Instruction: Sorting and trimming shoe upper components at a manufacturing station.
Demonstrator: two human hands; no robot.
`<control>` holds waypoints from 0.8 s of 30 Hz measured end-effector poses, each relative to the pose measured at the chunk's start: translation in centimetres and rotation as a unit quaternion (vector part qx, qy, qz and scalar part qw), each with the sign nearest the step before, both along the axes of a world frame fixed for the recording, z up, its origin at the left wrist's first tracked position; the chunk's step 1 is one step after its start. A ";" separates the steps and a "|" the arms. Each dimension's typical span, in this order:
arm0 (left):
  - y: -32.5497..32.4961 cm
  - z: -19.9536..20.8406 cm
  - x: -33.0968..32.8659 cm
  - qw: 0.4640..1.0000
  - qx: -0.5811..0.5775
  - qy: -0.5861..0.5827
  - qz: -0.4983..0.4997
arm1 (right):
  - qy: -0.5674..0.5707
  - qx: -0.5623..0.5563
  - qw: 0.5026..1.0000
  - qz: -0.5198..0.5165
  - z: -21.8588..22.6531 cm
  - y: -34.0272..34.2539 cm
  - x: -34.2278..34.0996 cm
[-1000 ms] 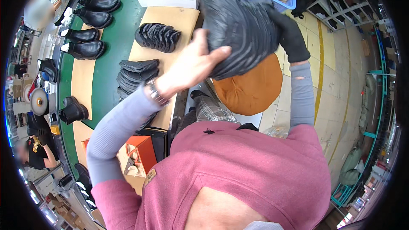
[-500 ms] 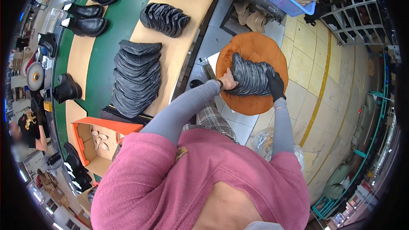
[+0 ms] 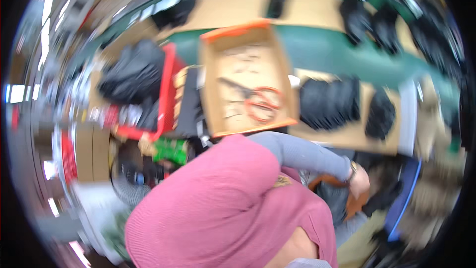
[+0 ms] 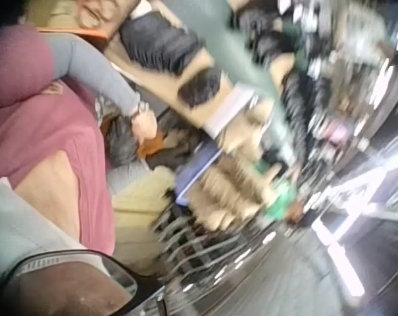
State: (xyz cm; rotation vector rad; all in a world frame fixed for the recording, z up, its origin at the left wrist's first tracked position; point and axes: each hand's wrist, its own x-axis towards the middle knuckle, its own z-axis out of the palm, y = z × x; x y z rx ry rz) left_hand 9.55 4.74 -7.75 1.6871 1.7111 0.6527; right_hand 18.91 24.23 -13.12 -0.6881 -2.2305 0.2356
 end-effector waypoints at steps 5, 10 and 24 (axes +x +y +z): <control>-12.4 11.9 -9.3 0.974 0.112 0.122 0.156 | 0.096 0.049 0.900 0.423 10.2 -12.0 -16.1; -37.1 24.3 -15.4 0.907 -0.130 0.219 0.336 | 0.045 -0.186 0.762 0.619 17.8 -29.8 -24.1; -80.0 3.1 11.0 0.397 -0.294 -0.312 0.812 | -0.197 -0.135 0.377 0.895 19.8 -56.5 -17.4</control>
